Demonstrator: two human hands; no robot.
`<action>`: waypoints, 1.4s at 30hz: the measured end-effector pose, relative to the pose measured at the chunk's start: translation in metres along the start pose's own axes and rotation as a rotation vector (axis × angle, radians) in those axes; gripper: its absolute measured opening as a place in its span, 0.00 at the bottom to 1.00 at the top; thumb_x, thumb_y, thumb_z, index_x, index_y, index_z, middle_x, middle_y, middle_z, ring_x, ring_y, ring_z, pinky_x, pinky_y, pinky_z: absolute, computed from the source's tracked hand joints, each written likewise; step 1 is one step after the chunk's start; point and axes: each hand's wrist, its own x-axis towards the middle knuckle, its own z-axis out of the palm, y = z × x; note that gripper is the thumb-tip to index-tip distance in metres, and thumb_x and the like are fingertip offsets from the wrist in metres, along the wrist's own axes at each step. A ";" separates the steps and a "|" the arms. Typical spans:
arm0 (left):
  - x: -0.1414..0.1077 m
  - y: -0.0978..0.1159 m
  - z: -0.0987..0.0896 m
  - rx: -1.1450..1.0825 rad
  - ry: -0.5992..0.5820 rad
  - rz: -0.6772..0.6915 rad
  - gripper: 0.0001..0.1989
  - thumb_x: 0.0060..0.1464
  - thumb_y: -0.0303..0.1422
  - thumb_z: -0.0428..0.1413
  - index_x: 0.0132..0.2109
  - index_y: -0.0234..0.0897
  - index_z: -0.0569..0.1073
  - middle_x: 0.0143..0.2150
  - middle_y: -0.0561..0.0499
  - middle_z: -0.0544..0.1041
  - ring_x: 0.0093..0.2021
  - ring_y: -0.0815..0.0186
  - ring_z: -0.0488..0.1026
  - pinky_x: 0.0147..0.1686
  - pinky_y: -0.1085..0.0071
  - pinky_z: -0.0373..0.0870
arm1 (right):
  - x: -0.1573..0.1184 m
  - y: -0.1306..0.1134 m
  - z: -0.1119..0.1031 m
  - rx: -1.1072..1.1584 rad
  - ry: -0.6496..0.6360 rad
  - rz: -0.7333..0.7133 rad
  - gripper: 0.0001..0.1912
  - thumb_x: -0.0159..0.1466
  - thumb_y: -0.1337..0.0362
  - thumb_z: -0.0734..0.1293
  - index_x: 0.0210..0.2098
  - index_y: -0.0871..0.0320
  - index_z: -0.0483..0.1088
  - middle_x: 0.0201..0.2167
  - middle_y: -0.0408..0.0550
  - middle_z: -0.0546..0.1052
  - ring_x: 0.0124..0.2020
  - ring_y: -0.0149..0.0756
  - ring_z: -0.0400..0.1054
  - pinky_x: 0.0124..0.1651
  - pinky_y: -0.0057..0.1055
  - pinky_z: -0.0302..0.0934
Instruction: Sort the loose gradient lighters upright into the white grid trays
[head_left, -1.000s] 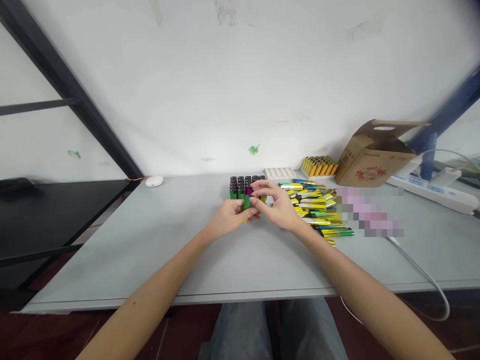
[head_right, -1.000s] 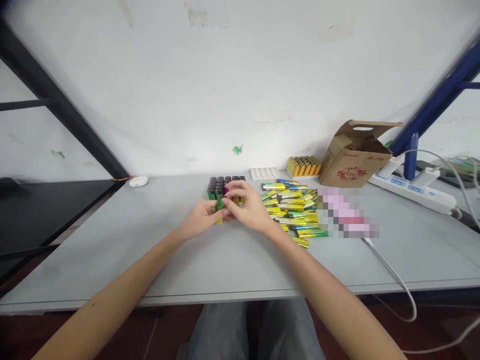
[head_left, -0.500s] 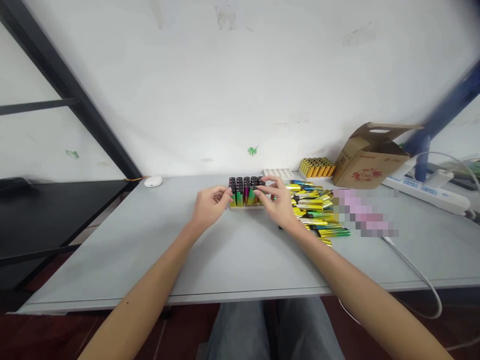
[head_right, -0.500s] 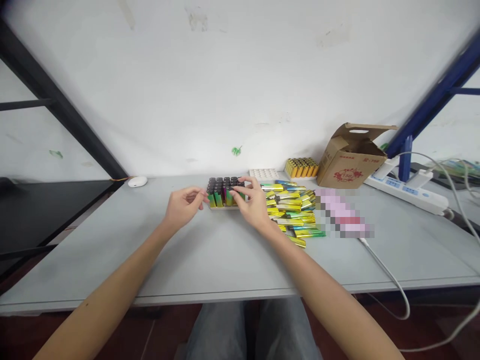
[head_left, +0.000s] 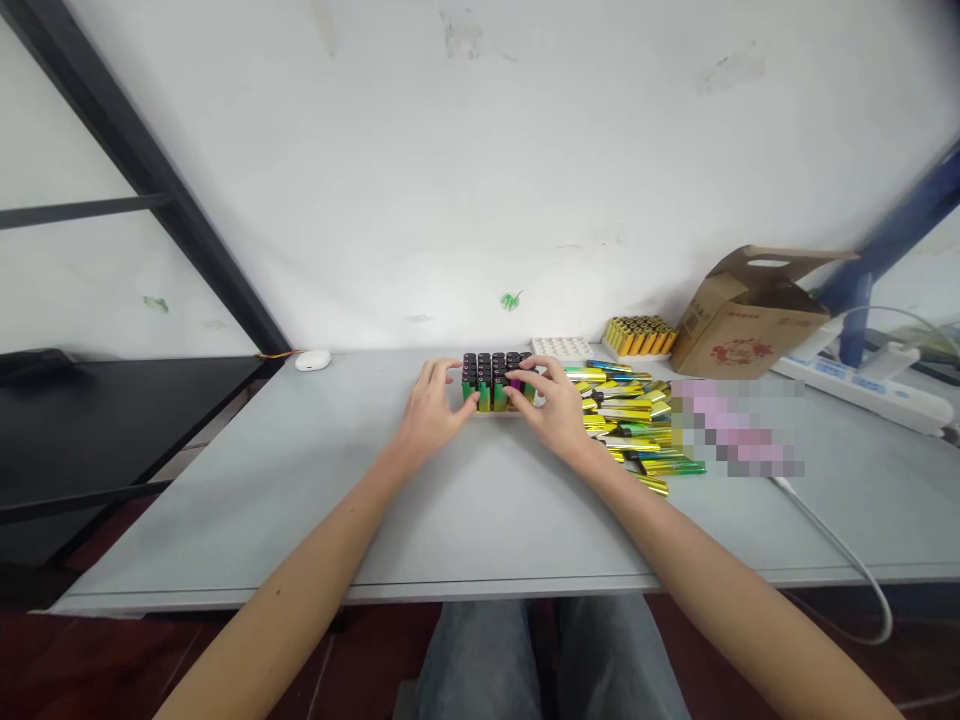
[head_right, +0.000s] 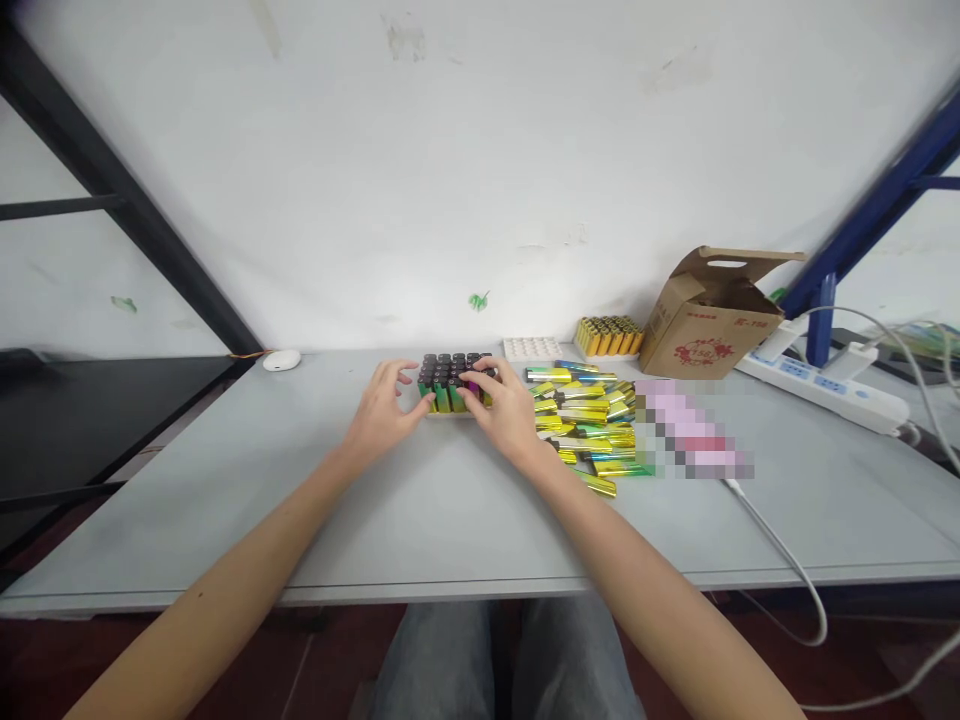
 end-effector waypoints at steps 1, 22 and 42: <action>0.000 -0.001 0.001 0.002 -0.012 -0.002 0.22 0.53 0.36 0.56 0.54 0.40 0.62 0.52 0.46 0.67 0.46 0.61 0.70 0.44 0.63 0.69 | 0.000 0.001 0.000 -0.019 0.006 -0.020 0.09 0.62 0.62 0.66 0.41 0.52 0.76 0.45 0.49 0.71 0.33 0.34 0.67 0.37 0.36 0.66; -0.003 -0.020 0.007 0.033 -0.293 -0.139 0.43 0.52 0.49 0.55 0.67 0.39 0.45 0.66 0.40 0.58 0.65 0.52 0.57 0.60 0.56 0.57 | 0.021 0.083 -0.056 -0.310 -0.389 0.160 0.13 0.60 0.66 0.62 0.41 0.59 0.76 0.42 0.53 0.78 0.47 0.46 0.69 0.54 0.44 0.60; -0.003 -0.015 0.005 0.004 -0.285 -0.093 0.40 0.53 0.45 0.55 0.67 0.42 0.46 0.65 0.42 0.58 0.63 0.53 0.59 0.60 0.56 0.57 | 0.014 0.086 -0.045 -0.335 -0.497 0.113 0.08 0.57 0.62 0.68 0.36 0.52 0.76 0.55 0.51 0.71 0.63 0.48 0.54 0.65 0.57 0.39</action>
